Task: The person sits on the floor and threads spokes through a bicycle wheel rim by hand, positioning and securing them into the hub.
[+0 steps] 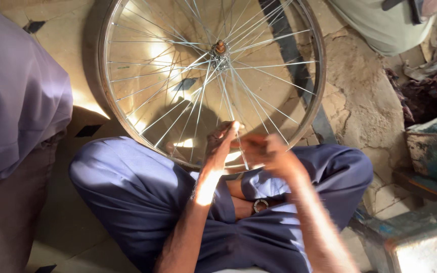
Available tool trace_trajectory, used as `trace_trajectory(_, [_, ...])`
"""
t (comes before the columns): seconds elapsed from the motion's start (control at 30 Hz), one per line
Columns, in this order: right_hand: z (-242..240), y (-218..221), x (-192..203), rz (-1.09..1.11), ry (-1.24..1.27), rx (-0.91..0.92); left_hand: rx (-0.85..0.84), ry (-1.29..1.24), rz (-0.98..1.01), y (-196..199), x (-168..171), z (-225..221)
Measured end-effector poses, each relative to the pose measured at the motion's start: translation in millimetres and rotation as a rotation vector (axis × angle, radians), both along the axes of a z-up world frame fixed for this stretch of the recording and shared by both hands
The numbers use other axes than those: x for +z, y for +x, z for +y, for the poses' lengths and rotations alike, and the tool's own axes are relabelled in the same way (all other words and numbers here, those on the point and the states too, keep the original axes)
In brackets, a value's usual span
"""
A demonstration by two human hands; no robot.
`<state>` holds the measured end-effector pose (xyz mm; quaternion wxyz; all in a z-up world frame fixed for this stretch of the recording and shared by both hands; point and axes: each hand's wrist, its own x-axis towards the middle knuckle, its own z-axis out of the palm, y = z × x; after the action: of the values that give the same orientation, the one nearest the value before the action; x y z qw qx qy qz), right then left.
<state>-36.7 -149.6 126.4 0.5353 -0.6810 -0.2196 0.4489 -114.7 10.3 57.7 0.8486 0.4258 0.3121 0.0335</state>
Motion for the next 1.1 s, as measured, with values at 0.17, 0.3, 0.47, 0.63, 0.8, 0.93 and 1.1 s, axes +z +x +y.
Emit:
trace_trajectory(0.17, [24.1,-37.9,-32.9,0.264,-0.148,-0.200,-0.033,0.222,0.032,-15.9,-18.7,-1.9])
trace_trajectory(0.3, [18.5,-23.0,-4.4,-0.096,-0.342,-0.131,0.101,0.444,-0.103,-10.3,-43.3,-16.4])
trace_trajectory(0.47, [7.8,-13.6,-0.8,-0.294,-0.193,0.011,0.034,0.561,-0.056,-14.3,-80.5,-25.6])
trace_trajectory(0.63, [-5.5,10.4,-18.1,-0.137,-0.304,-0.036,-0.238,0.394,0.061,-23.1,-54.0,0.0])
trace_trajectory(0.8, [-3.1,12.9,-22.8,-0.262,-0.480,0.100,-0.218,0.273,0.174,-27.0,-21.3,7.4])
trace_trajectory(0.93, [2.6,1.1,-21.2,-0.244,-0.370,-0.015,-0.354,0.379,0.167,-38.0,-49.8,4.9])
trace_trajectory(1.1, [20.9,-23.9,-21.3,-0.310,-0.241,-0.105,-0.298,0.733,0.129,-47.3,-113.8,-19.7])
